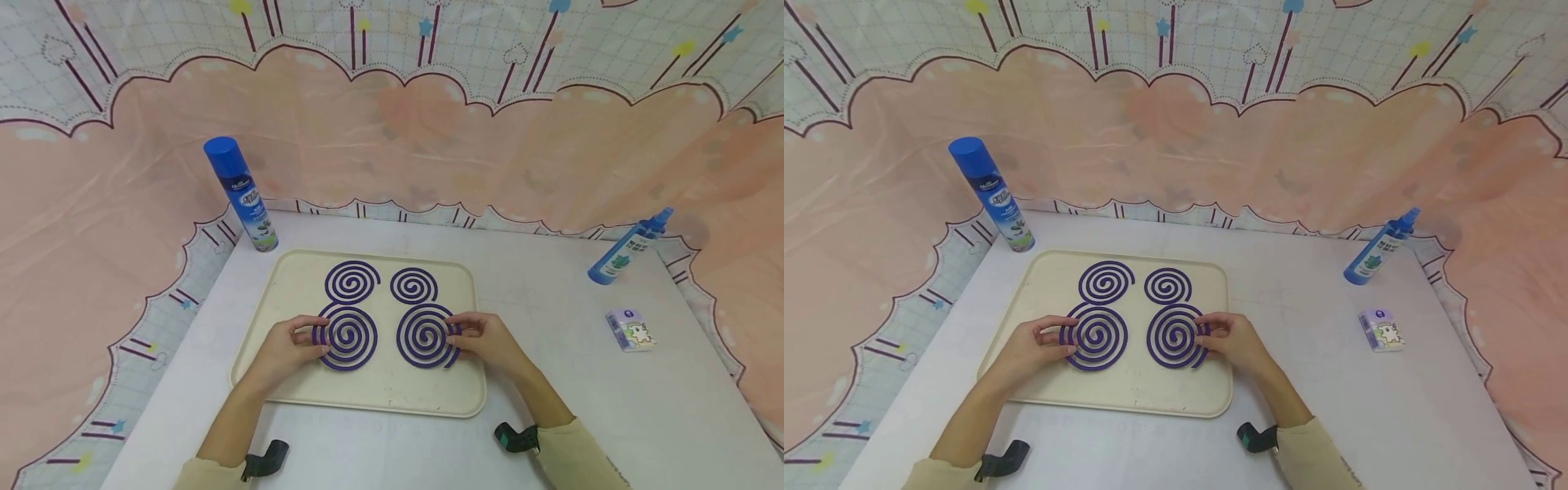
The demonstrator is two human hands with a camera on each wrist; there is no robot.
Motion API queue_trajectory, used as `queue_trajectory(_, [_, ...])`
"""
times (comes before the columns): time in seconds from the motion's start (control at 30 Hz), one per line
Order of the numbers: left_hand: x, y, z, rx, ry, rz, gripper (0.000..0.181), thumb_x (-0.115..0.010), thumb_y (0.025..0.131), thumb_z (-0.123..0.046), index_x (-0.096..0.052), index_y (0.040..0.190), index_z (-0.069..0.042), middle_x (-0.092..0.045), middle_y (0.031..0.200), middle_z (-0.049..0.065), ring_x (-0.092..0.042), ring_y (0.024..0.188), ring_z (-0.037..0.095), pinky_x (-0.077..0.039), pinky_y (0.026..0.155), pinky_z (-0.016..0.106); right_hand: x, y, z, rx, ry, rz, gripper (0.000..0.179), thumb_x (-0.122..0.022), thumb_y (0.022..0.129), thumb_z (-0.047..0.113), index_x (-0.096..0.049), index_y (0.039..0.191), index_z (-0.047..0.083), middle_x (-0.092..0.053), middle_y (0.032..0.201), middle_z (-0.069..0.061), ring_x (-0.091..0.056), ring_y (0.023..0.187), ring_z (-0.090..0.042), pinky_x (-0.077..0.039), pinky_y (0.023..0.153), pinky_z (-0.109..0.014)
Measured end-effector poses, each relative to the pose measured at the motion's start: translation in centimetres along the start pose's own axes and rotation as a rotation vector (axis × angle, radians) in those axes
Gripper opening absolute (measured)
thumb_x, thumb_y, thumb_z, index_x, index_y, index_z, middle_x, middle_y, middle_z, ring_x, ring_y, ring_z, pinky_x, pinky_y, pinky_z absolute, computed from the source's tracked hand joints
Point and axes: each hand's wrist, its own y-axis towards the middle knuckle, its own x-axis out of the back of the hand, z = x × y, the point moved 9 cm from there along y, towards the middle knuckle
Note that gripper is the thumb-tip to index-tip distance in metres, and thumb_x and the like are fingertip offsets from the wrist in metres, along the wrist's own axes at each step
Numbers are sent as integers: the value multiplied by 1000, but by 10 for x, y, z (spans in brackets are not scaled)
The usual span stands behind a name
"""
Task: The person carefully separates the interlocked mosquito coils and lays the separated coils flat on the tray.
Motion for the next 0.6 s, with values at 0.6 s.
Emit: queue_trajectory(0.6, [1,2,2,-33,323,-106,44,-82,78,-1,-69,120,-1,-73,110,18,-68,93,16,-52,75,18,-10,-6,16,104,-391,-61,31,-81,86,10,-73,115,3,-73,90,-7,-64,76,-10,-55,65,-18])
